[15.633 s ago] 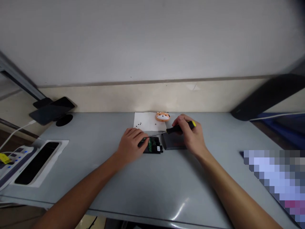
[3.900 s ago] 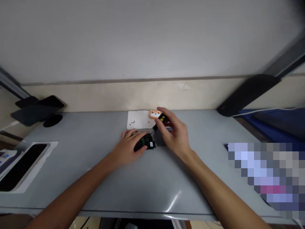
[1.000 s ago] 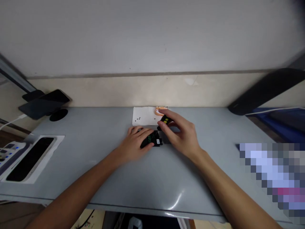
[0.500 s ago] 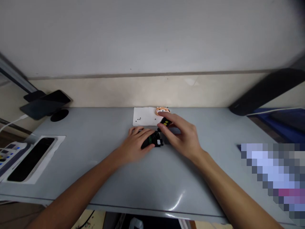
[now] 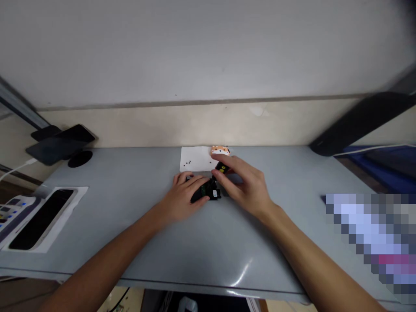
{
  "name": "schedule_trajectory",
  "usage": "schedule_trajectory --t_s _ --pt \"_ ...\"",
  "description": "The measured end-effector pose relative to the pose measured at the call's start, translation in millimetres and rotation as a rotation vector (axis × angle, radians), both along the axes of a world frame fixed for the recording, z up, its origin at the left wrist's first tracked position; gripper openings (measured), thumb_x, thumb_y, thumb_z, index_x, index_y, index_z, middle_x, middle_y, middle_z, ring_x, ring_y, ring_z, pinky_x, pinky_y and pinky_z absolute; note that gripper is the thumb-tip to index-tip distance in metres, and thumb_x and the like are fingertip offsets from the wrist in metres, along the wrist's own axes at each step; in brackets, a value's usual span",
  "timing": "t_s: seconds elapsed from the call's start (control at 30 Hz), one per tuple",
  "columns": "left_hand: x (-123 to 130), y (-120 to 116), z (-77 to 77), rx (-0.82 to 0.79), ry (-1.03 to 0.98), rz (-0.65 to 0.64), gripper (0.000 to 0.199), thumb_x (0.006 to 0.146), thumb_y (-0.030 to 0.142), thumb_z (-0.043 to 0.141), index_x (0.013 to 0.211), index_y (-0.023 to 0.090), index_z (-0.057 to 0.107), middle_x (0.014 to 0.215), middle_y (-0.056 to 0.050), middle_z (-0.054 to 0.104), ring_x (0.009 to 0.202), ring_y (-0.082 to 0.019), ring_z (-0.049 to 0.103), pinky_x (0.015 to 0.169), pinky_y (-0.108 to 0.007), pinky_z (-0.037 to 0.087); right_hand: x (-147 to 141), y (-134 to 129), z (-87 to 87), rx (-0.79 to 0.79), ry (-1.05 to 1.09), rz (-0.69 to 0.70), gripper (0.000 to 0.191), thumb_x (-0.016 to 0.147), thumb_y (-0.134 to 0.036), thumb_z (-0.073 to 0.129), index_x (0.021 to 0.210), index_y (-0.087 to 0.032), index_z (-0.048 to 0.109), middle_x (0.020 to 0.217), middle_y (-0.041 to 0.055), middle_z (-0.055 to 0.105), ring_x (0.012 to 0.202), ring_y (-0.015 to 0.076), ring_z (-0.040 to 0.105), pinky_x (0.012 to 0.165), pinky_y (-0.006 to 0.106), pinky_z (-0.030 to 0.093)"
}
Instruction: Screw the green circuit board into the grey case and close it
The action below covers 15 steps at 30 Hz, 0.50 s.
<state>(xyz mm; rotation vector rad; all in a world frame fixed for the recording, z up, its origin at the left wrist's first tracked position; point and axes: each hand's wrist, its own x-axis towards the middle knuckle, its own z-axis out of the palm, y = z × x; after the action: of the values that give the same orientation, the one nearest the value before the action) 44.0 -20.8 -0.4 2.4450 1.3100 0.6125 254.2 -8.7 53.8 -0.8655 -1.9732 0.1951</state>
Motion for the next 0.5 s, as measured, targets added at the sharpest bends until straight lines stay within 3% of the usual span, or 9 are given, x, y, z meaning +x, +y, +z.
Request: schedule_trajectory --t_s 0.23,0.5 --pt "-0.1 -1.4 2.3 -0.005 -0.002 0.007 0.058 0.098 0.040 0.062 0.152 0.032 0.044 0.150 -0.001 0.055 0.136 -0.030 0.036 0.119 -0.052 0.030 0.7 0.1 -0.1 -0.026 0.020 0.002 0.038 0.098 -0.025 0.064 0.135 -0.032 0.063 0.129 0.0045 0.073 0.106 0.0223 0.073 0.082 0.036 0.061" --pt "-1.1 -0.8 -0.4 0.019 -0.011 -0.002 0.056 0.100 0.042 0.060 0.152 0.033 0.044 0.150 -0.001 0.056 0.135 -0.030 0.037 0.117 -0.052 0.031 0.4 1.1 -3.7 -0.044 0.041 0.007 0.039 0.098 -0.025 0.065 0.136 -0.032 0.062 0.125 0.0053 0.074 0.091 0.0193 0.072 0.080 0.039 0.061"
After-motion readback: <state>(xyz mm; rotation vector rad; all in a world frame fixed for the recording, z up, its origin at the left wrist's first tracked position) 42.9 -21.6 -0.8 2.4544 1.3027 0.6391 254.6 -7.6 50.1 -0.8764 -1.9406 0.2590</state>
